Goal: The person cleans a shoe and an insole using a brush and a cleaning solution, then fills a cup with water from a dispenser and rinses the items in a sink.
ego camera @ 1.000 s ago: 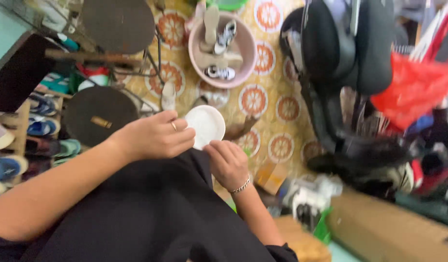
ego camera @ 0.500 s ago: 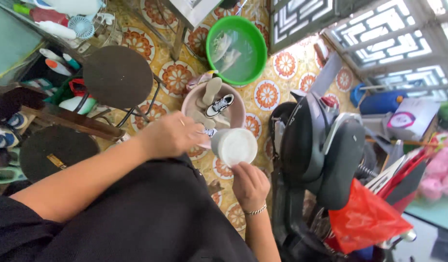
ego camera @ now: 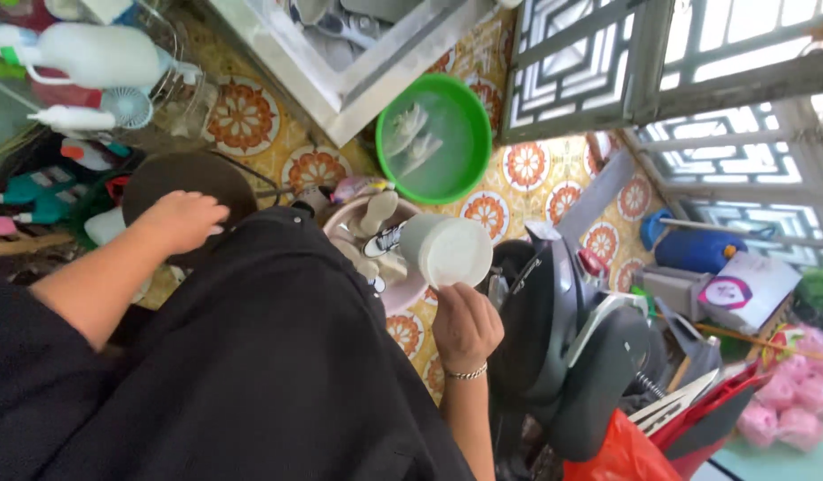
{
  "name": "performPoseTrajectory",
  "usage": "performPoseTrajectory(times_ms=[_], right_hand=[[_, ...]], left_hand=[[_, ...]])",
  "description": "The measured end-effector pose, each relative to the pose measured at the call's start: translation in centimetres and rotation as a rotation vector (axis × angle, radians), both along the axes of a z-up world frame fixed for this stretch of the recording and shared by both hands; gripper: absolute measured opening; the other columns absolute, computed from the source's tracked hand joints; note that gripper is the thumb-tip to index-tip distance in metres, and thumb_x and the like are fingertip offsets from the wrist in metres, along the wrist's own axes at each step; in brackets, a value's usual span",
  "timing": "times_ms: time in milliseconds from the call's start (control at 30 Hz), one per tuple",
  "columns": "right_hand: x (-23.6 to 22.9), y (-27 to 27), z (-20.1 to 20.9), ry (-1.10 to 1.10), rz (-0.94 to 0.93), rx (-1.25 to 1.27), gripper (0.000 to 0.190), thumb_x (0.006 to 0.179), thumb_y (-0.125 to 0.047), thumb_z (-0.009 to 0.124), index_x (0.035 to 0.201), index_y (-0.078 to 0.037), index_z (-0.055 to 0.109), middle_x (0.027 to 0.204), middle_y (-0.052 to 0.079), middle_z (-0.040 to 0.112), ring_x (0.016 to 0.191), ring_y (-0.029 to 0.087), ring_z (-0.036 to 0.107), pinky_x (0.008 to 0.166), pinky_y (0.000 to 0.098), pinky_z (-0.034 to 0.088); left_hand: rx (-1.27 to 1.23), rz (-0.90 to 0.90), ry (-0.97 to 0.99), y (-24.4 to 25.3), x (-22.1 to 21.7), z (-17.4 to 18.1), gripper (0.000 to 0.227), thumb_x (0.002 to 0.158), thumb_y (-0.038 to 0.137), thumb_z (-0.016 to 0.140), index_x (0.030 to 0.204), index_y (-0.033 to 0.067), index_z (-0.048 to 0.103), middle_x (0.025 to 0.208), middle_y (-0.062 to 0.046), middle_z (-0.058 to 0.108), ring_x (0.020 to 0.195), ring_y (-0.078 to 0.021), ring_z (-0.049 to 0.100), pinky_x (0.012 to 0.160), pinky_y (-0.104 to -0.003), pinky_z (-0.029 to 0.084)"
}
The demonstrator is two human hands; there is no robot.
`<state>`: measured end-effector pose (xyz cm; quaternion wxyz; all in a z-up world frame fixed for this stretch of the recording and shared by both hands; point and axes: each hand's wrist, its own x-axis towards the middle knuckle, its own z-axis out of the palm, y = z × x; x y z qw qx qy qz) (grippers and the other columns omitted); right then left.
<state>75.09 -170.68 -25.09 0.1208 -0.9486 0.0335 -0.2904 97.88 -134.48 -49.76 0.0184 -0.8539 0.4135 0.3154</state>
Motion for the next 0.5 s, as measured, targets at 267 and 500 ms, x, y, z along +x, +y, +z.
performPoseTrajectory(times_ms=[267,500], right_hand=[[6.7,-3.6,0.3,0.0,0.062,0.032,0.016,0.079,0.004,0.08,0.09,-0.006,0.072,0.091,0.009,0.07,0.077,0.026,0.069,0.067,0.0355,0.055],[10.7,-5.3,-0.7,-0.039,0.178,0.021,0.016,0.08,0.002,0.08,0.091,-0.008,0.072,0.09,0.006,0.069,0.076,0.025,0.069,0.065,0.035,0.053]], left_hand=[[0.096,0.661,0.201,4.1,4.0,-3.2,0.035,0.094,0.036,0.07,0.122,0.014,0.073,0.113,-0.016,0.074,0.109,-0.0376,0.069,0.094,-0.049,0.055],[-0.17,0.839,0.185,5.6,-1.5,-2.8,0.034,0.094,0.031,0.07,0.122,0.0108,0.071,0.108,-0.014,0.075,0.102,-0.0333,0.071,0.09,-0.045,0.056]])
